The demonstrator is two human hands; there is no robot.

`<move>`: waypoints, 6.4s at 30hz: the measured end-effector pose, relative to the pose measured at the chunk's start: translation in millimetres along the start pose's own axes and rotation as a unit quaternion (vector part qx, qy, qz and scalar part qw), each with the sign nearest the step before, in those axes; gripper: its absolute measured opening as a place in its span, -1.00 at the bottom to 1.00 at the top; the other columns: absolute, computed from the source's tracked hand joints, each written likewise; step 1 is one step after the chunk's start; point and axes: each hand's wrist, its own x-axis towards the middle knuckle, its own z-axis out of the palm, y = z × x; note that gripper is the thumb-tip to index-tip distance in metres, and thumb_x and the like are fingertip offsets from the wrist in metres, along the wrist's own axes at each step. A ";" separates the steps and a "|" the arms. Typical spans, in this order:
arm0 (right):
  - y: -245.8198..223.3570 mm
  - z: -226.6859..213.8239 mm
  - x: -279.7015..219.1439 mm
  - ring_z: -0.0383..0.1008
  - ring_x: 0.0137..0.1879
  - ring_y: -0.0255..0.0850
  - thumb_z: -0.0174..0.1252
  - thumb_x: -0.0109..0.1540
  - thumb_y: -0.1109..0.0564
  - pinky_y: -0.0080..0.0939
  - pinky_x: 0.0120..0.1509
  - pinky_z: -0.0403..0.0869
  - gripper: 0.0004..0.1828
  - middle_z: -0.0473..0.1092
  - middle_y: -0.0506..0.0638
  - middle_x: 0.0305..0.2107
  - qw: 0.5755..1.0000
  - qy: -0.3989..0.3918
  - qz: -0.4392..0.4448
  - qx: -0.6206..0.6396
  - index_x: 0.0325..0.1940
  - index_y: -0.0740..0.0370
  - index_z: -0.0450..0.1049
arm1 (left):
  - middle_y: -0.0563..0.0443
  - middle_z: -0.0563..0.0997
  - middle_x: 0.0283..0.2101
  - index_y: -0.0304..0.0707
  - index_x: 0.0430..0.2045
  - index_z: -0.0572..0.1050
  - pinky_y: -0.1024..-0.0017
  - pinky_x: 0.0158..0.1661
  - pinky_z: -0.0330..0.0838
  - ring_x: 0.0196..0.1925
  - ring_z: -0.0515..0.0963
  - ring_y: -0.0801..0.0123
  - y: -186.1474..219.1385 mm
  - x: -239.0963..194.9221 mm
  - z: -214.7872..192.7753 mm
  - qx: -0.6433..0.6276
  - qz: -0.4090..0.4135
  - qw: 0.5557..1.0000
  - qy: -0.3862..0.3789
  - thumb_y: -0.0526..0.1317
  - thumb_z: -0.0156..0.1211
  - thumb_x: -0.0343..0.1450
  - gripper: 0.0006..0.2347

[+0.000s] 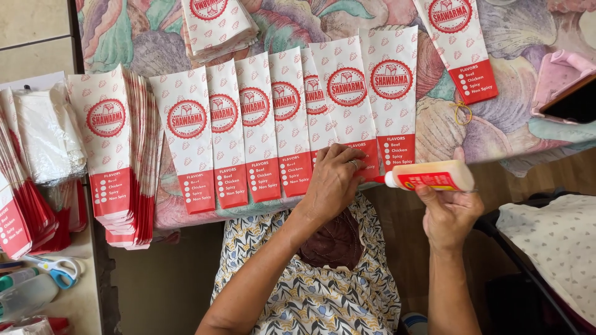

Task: Arranging paper bags in an overlapping row on a table and applying glue to their edges for assembly.

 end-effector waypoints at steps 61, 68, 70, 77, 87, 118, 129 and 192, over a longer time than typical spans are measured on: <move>39.6 23.9 -22.3 0.48 0.18 -0.08 0.38 0.09 0.36 0.11 0.32 0.53 -0.38 0.49 0.23 -0.05 0.997 -0.071 0.011 -0.010 0.22 0.40 0.39 | -0.03 0.60 -0.10 -0.30 -0.28 0.63 0.23 0.07 0.27 0.05 0.47 0.20 -18.5 -48.5 -55.5 0.048 -0.025 0.999 -0.002 -0.22 0.44 0.25 -0.76; 39.9 34.2 -27.3 0.51 0.18 0.02 0.39 0.06 0.41 0.19 0.34 0.51 -0.34 0.48 0.29 -0.04 0.999 -0.043 -0.002 -0.003 0.25 0.43 0.38 | -0.02 0.60 -0.14 -0.31 -0.37 0.63 0.25 0.01 0.28 0.00 0.49 0.20 -23.4 -48.7 -40.9 0.043 -0.027 0.998 0.049 -0.30 0.38 0.28 -0.87; 35.5 52.2 -31.7 0.49 0.18 -0.02 0.41 0.06 0.40 0.17 0.32 0.52 -0.34 0.49 0.27 -0.05 0.999 -0.048 -0.001 -0.004 0.23 0.42 0.40 | -0.01 0.61 -0.15 -0.31 -0.37 0.63 0.26 0.00 0.27 0.00 0.49 0.21 -24.0 -49.1 -39.7 0.048 -0.026 0.997 0.055 -0.32 0.34 0.31 -0.90; 42.5 53.8 -40.1 0.49 0.16 -0.06 0.41 0.04 0.40 0.15 0.28 0.53 -0.37 0.51 0.24 -0.08 0.998 -0.060 0.034 0.011 0.19 0.39 0.43 | 0.00 0.60 -0.14 -0.29 -0.39 0.62 0.26 0.02 0.27 0.02 0.49 0.21 -24.0 -50.7 -39.3 0.042 -0.023 0.997 0.062 -0.44 0.09 0.33 -0.85; 0.9 38.2 -11.8 0.45 0.26 -0.15 0.41 0.14 0.20 0.17 0.55 0.50 0.14 0.44 0.06 0.11 0.993 0.005 0.071 0.099 0.69 0.31 -0.09 | -0.18 0.62 -0.11 -0.52 -0.25 0.59 0.23 -0.17 0.28 -0.10 0.37 0.11 -25.2 -58.9 -68.4 0.052 0.035 0.991 0.119 -0.50 0.08 0.44 -0.87; 42.3 67.8 -36.3 0.53 0.16 0.09 0.35 0.06 0.44 0.20 0.35 0.53 -0.32 0.46 0.34 -0.03 0.996 -0.085 0.007 0.028 0.26 0.48 0.34 | 0.04 0.60 -0.08 -0.23 -0.28 0.64 0.29 0.04 0.26 0.04 0.45 0.25 -44.5 -88.1 -81.2 0.042 -0.088 0.995 0.038 -0.26 0.42 0.27 -0.81; 22.0 117.1 -57.5 0.51 0.16 -0.01 0.36 0.10 0.39 0.19 0.27 0.51 -0.48 0.52 0.26 -0.07 0.986 -0.163 0.037 -0.006 0.14 0.42 0.43 | 0.05 0.62 -0.14 -0.23 -0.36 0.64 0.33 -0.02 0.26 -0.02 0.49 0.26 -48.4 -87.6 -73.0 0.020 -0.077 0.993 0.089 -0.47 0.07 0.39 -0.82; 38.2 132.4 -62.4 0.52 0.18 -0.05 0.36 0.10 0.37 0.16 0.37 0.53 -0.34 0.48 0.19 0.01 0.994 -0.093 0.032 0.054 0.28 0.33 0.36 | 0.03 0.60 -0.16 -0.27 -0.35 0.63 0.39 -0.13 0.26 -0.07 0.45 0.23 -80.4 -133.6 -109.8 0.023 -0.070 0.990 0.124 -0.53 -0.01 0.34 -0.75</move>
